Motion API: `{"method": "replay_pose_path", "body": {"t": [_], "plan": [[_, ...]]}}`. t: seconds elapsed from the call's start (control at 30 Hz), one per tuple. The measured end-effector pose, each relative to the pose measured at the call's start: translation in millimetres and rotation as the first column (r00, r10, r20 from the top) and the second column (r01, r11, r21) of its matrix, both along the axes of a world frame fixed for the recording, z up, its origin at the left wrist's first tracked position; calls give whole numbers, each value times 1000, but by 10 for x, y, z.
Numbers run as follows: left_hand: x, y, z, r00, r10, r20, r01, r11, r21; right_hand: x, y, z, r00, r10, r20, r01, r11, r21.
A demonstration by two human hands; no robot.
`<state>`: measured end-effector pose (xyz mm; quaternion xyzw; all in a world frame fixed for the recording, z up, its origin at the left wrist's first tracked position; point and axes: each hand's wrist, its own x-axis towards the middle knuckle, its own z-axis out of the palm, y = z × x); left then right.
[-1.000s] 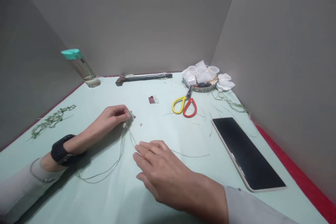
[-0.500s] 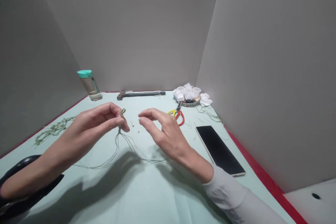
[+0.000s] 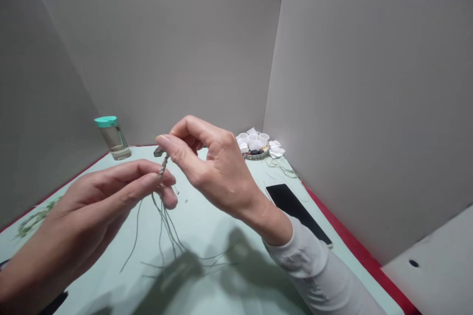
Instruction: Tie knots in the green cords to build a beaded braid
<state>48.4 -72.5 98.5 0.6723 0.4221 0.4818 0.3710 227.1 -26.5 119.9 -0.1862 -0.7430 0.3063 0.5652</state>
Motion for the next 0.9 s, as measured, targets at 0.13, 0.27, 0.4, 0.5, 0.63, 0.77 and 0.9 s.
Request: {"method": "replay_pose_path", "body": {"t": [0.13,0.27,0.4,0.5,0.63,0.77,0.9], "plan": [[2,-23,-27,992,-54,111,64,993,-96,27,8,19,1000,-2,6,3,999,-34],[-16,-76,-83,986,-57,155,85,980,-181,26,21,-6,1000,11,15,-10,999,-47],[-9,-89,-132,991,-16,132,46,974,-223,34,27,-4,1000,10,28,-9,999,-41],[5,-87,-143,987,-8,161,43,976,-215,46,20,6,999,9,47,-7,999,-42],[-15,-103,-153,978,-16,209,69,965,-251,51,7,14,998,-1,64,4,999,-37],[-51,-92,-195,951,-24,307,116,952,-283,43,3,10,999,-11,49,12,1000,-29],[-39,-63,-215,928,-69,365,192,930,-313,35,-3,13,999,-4,33,5,999,-49]]}}
